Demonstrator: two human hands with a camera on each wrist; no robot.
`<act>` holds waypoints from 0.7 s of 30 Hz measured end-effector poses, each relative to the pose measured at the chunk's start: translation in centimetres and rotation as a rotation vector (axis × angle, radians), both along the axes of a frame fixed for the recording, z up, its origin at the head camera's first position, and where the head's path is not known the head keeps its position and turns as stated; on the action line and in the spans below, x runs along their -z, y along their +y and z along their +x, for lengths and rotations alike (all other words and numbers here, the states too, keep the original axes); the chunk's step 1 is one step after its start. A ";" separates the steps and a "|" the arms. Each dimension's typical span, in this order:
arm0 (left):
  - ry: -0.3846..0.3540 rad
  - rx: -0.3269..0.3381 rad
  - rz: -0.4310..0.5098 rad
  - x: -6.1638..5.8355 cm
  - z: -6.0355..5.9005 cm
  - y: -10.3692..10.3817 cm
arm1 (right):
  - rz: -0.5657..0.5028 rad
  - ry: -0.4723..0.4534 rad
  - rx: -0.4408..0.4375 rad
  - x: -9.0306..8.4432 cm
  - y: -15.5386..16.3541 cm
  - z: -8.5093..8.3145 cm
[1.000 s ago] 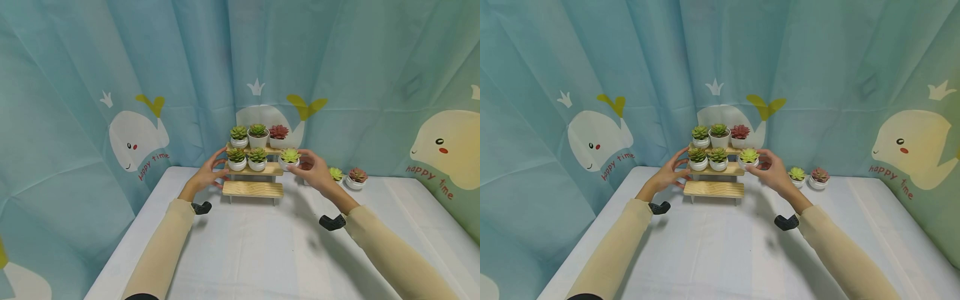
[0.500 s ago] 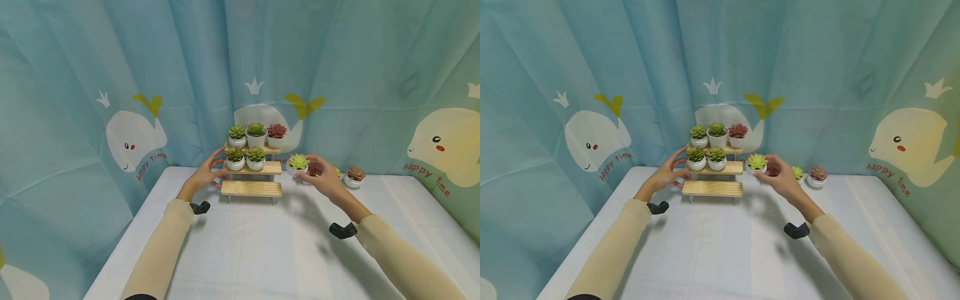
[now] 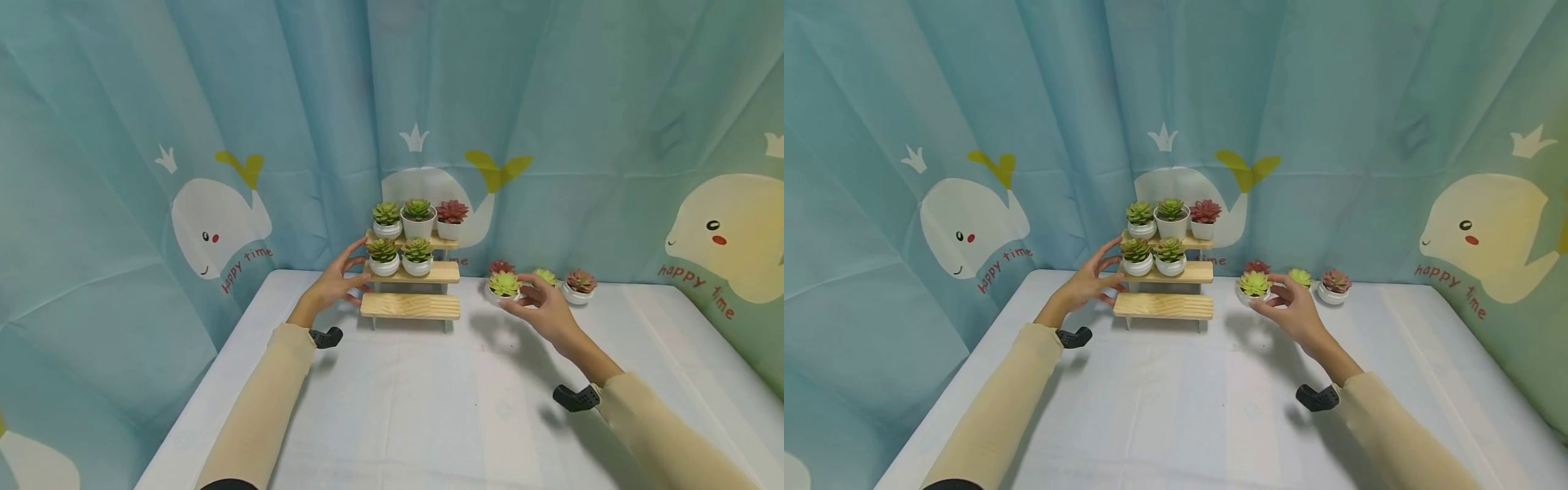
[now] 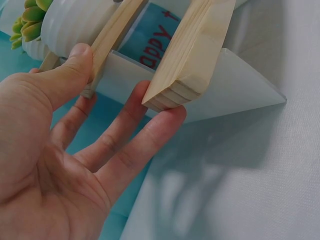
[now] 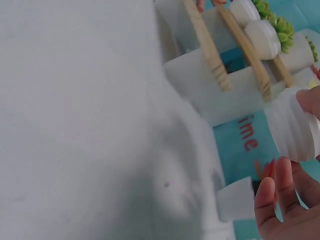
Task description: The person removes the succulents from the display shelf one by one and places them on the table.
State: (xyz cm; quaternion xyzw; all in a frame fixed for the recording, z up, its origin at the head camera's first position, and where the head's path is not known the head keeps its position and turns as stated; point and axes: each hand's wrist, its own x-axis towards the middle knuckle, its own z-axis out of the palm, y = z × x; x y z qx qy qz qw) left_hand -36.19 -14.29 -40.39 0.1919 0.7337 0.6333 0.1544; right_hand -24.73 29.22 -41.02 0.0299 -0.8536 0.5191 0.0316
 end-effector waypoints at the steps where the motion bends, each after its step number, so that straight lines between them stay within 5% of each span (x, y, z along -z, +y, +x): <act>1: 0.001 -0.001 0.000 0.0 0.0 0.0 | -0.004 -0.006 0.002 0.2 0.2 0.1; 11: 0.005 -0.006 -0.001 0.3 -0.4 -0.2 | -0.045 -0.002 0.009 2.5 1.0 0.2; 21: -0.003 -0.004 0.001 0.2 -0.2 0.0 | 0.082 0.009 0.017 3.9 1.2 -0.1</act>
